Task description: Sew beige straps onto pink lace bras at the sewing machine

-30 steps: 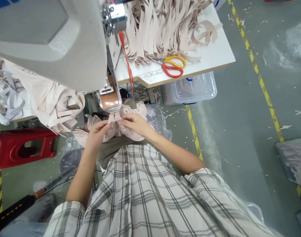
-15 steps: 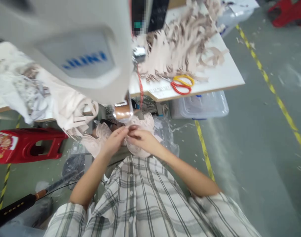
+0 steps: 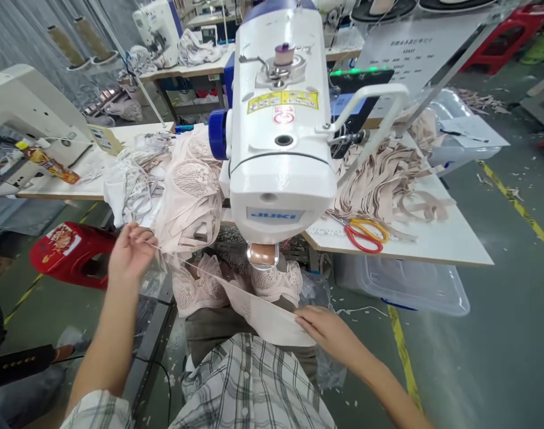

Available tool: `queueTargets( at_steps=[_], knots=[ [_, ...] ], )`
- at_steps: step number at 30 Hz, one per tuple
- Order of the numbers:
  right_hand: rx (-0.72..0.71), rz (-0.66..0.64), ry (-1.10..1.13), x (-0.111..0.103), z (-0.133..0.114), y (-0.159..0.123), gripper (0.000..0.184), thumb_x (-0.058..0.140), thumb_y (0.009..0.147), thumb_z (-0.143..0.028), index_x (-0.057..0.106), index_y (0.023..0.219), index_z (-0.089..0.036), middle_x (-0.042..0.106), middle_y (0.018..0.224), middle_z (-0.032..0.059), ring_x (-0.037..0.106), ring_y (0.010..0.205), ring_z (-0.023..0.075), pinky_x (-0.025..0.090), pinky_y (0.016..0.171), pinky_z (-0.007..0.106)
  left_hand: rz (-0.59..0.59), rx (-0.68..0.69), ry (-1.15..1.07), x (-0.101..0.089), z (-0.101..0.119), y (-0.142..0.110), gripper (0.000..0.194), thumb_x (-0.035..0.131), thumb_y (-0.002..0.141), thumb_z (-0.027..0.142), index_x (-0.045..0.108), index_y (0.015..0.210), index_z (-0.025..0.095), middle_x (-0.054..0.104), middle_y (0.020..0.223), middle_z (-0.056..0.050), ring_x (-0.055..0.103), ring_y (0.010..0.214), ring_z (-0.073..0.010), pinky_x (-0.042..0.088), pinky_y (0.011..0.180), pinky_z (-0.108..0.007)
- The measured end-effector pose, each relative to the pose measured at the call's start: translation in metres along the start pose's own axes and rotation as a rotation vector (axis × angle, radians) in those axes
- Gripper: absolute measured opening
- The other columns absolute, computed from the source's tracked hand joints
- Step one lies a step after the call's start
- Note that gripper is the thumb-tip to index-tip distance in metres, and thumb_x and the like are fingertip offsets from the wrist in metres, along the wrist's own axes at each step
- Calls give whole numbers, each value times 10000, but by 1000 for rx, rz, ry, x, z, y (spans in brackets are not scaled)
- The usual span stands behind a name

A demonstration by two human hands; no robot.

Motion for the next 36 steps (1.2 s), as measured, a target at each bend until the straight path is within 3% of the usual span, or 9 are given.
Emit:
queueTargets(
  at_steps=[4, 7, 10, 13, 19, 23, 28, 33, 36],
  knots=[
    [55, 28, 153, -15, 15, -7, 370, 504, 929, -551, 731, 848, -270, 730, 911, 74, 672, 903, 274, 530, 892, 438, 105, 92, 45, -49, 48, 18, 306, 392, 1049, 298, 564, 819, 191, 468, 582, 76, 417, 441, -35, 437, 506, -159],
    [200, 185, 326, -19, 37, -10, 405, 563, 871, -614, 716, 890, -240, 722, 949, 95, 666, 889, 269, 548, 795, 395, 113, 102, 154, -70, 59, 21, 340, 346, 1061, 299, 548, 809, 192, 403, 526, 94, 334, 389, -30, 392, 463, -134],
    [324, 621, 516, -28, 57, -17, 458, 651, 802, -618, 636, 1057, -238, 698, 871, 67, 647, 779, 232, 537, 696, 356, 74, 22, 264, -68, 31, 17, 316, 435, 1027, 374, 559, 797, 195, 303, 484, 110, 234, 357, -38, 317, 400, -138],
    [324, 942, 478, -30, 44, -17, 378, 669, 817, -547, 599, 1029, -241, 675, 864, 48, 628, 743, 207, 517, 691, 338, -27, -134, 442, -41, -39, -3, 306, 605, 922, 439, 576, 739, 195, 264, 482, 111, 207, 364, -43, 271, 381, -166],
    [81, 240, 436, 18, -38, 61, 376, 507, 928, -523, 705, 1041, -224, 727, 1037, 93, 663, 884, 232, 516, 772, 352, -428, -395, 902, 44, -192, -86, 247, 709, 807, 376, 635, 661, 190, 476, 548, 43, 372, 472, -88, 276, 464, -245],
    [116, 157, 396, 9, -51, 68, 443, 551, 897, -565, 710, 1101, -204, 715, 897, 71, 591, 696, 186, 457, 635, 304, -586, -319, 1160, 72, -219, -111, 251, 597, 841, 314, 584, 633, 173, 475, 595, 37, 424, 593, -113, 287, 561, -258],
    [72, 27, 240, -4, -60, 62, 262, 559, 915, -432, 730, 901, -235, 696, 822, 32, 572, 719, 174, 388, 634, 275, -720, -292, 1335, 77, -226, -108, 274, 594, 826, 323, 550, 596, 181, 437, 540, 35, 419, 563, -124, 292, 556, -262],
    [158, 211, 473, -17, -24, 66, 286, 609, 838, -483, 661, 795, -204, 652, 766, 23, 561, 711, 176, 395, 638, 271, -582, -196, 1284, 63, -222, -99, 186, 618, 830, 310, 679, 943, 176, 661, 1042, -112, 571, 1052, -270, 444, 870, -357],
    [307, 535, 920, -15, 5, 66, 431, 633, 753, -626, 567, 806, -203, 597, 722, 6, 532, 642, 166, 426, 598, 280, -490, -508, 827, 47, -249, -117, 266, 730, 762, 397, 704, 955, 215, 671, 1108, -90, 560, 1160, -311, 450, 980, -419]
  ],
)
Point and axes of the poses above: each hand's wrist, its own y-axis towards the middle knuckle, its own x-axis out of the palm, z = x × y, the point moved 9 cm from there along y, towards the middle knuckle
